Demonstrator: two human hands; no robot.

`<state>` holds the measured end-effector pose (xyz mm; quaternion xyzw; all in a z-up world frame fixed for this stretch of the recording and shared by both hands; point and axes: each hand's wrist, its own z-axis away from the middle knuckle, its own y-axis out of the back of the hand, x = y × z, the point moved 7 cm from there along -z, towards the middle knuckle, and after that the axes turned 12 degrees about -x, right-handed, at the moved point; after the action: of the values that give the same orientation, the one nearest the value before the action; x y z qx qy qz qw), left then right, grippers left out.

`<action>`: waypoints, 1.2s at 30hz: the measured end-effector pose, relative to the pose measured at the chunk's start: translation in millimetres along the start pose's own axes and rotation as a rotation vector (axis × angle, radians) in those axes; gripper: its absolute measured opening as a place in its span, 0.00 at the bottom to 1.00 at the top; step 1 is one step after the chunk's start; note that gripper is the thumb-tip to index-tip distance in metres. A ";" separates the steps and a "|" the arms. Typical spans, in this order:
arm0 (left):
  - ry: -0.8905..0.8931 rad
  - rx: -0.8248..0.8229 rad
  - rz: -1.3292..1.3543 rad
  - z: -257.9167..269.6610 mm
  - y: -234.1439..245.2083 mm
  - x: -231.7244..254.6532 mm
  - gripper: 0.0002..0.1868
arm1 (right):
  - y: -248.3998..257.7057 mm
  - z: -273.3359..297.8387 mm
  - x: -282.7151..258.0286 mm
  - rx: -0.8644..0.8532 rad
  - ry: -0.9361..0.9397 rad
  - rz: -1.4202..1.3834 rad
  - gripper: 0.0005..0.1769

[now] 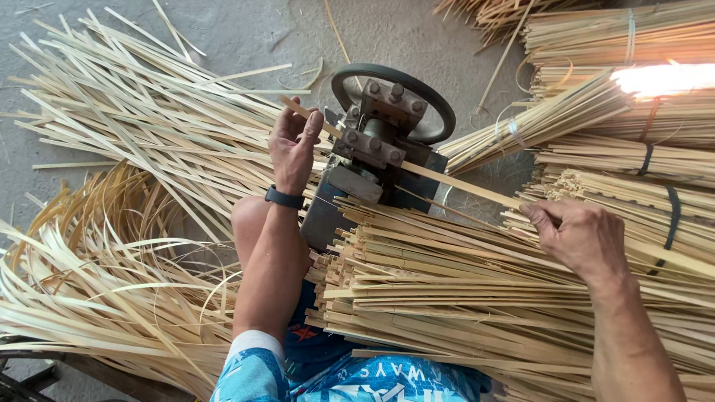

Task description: The person sits on the floor and feeds long bamboo strips into a powered splitting machine. The strips are processed one at a time, and the resulting thinner strips are collected in a growing pile on the floor.

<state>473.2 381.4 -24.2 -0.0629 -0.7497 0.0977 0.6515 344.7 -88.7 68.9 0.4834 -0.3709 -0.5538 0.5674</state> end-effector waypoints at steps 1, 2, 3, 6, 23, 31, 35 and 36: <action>0.031 0.002 0.009 -0.6 -1.1 -2.3 0.29 | 4.1 -1.0 -0.3 -0.032 -0.018 -0.032 0.15; 0.063 0.005 0.017 0.2 -1.6 -5.1 0.28 | 8.3 -0.3 -1.9 -0.038 -0.029 -0.046 0.15; 0.055 -0.001 0.013 0.3 -2.4 -5.5 0.25 | 11.1 0.1 -3.8 -0.045 -0.039 -0.060 0.14; 0.036 -0.002 -0.012 -3.2 0.0 -7.1 0.19 | 17.8 -0.7 -7.8 -0.056 -0.073 -0.091 0.15; 0.086 0.072 0.035 -14.2 13.1 -6.5 0.16 | -86.2 -4.4 1.4 -0.364 0.135 -0.389 0.16; 0.094 0.246 0.240 -17.9 52.2 -13.1 0.15 | -106.9 18.6 39.5 -0.370 0.010 -0.478 0.12; 0.094 0.378 0.458 -16.1 72.4 -15.4 0.18 | -18.2 50.2 40.7 0.107 0.382 -0.320 0.18; 0.101 0.358 0.466 -16.4 71.3 -15.4 0.19 | -8.5 52.9 43.0 0.141 0.307 -0.218 0.17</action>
<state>489.3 448.5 -53.2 -0.1219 -0.6526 0.3720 0.6487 296.6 -137.8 69.4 0.6381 -0.2631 -0.5044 0.5188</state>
